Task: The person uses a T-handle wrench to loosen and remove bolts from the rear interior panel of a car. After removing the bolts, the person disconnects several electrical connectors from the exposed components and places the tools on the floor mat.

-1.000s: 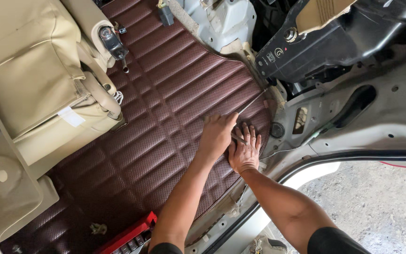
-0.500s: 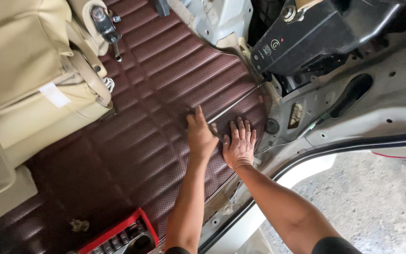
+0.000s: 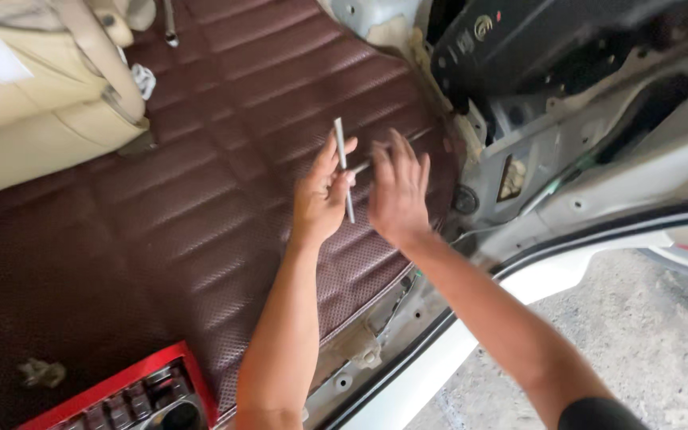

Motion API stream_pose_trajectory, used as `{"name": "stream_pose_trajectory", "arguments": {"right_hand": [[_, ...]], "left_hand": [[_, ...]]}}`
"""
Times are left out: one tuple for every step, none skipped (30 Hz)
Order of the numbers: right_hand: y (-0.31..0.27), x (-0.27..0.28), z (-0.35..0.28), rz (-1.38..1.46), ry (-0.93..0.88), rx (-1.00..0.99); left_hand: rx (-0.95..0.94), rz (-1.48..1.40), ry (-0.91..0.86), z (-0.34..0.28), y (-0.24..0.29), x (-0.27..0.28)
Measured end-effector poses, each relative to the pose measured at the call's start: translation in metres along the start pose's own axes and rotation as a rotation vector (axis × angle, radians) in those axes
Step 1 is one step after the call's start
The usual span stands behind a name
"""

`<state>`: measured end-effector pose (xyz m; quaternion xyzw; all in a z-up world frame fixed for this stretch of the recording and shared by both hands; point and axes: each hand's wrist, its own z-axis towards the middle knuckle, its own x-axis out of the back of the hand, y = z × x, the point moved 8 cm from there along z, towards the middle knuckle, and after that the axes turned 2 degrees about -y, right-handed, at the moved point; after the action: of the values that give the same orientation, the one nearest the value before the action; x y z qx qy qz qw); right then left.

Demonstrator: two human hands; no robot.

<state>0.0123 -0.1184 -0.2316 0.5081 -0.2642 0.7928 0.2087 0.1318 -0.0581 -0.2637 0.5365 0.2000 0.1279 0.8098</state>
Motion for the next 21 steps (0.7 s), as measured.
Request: {"name": "stream_pose_trajectory", "arguments": {"right_hand": [[-0.001,-0.007,0.012,-0.08,-0.029,0.089],[0.007,-0.01,0.02,-0.065,-0.054,0.1],[0.013,-0.014,0.029,-0.047,-0.078,0.118],[0.017,-0.017,0.032,-0.029,-0.102,0.135],[0.019,-0.013,0.031,0.003,-0.033,0.157],[0.021,-0.008,0.029,0.035,0.035,0.178],[0.022,-0.004,0.027,0.069,0.104,0.201],[0.021,-0.006,0.027,0.063,0.113,0.204],[0.02,-0.007,0.026,0.058,0.118,0.204],[0.019,-0.008,0.027,0.053,0.123,0.205],[0.02,-0.009,0.025,0.062,0.122,0.189],[0.02,-0.01,0.027,0.07,0.121,0.173],[0.021,-0.01,0.027,0.073,0.124,0.16],[0.02,-0.01,0.024,0.078,0.137,0.145],[0.02,-0.008,0.026,0.082,0.157,0.142],[0.02,-0.006,0.027,0.087,0.177,0.14],[0.02,-0.004,0.029,0.095,0.197,0.126],[0.02,-0.001,0.029,0.104,0.216,0.112],[0.021,0.002,0.028,0.113,0.235,0.088],[0.02,0.003,0.028,0.1,0.245,0.089],[0.02,0.004,0.029,0.089,0.259,0.084]], "left_hand": [[-0.11,0.166,0.019,0.0,0.013,-0.004],[-0.222,0.331,0.038,-0.003,0.028,-0.011],[-0.337,0.5,0.062,-0.005,0.043,-0.016],[-0.382,0.612,0.016,-0.006,0.052,-0.022],[-0.426,0.723,-0.029,-0.007,0.06,-0.029],[-0.469,0.833,-0.074,-0.008,0.066,-0.035],[-0.521,0.748,-0.046,-0.007,0.076,-0.03],[-0.572,0.662,-0.018,-0.006,0.085,-0.024],[-0.618,0.574,0.008,-0.005,0.092,-0.018],[-0.319,0.589,0.134,0.009,0.076,-0.001],[-0.005,0.592,0.251,0.012,0.055,0.016],[0.312,0.586,0.361,0.006,0.033,0.031],[0.425,0.593,0.247,0.006,0.02,0.025],[0.536,0.597,0.131,0.001,0.007,0.017],[0.634,0.596,0.025,-0.001,-0.005,0.011],[0.351,0.679,0.058,0.007,0.012,0.005],[0.064,0.754,0.089,0.009,0.031,-0.002],[-0.226,0.822,0.113,0.006,0.051,-0.009],[-0.197,0.873,0.101,0.004,0.047,-0.01],[-0.168,0.923,0.089,0.003,0.044,-0.012],[-0.141,0.975,0.071,0.004,0.041,-0.013]]}}
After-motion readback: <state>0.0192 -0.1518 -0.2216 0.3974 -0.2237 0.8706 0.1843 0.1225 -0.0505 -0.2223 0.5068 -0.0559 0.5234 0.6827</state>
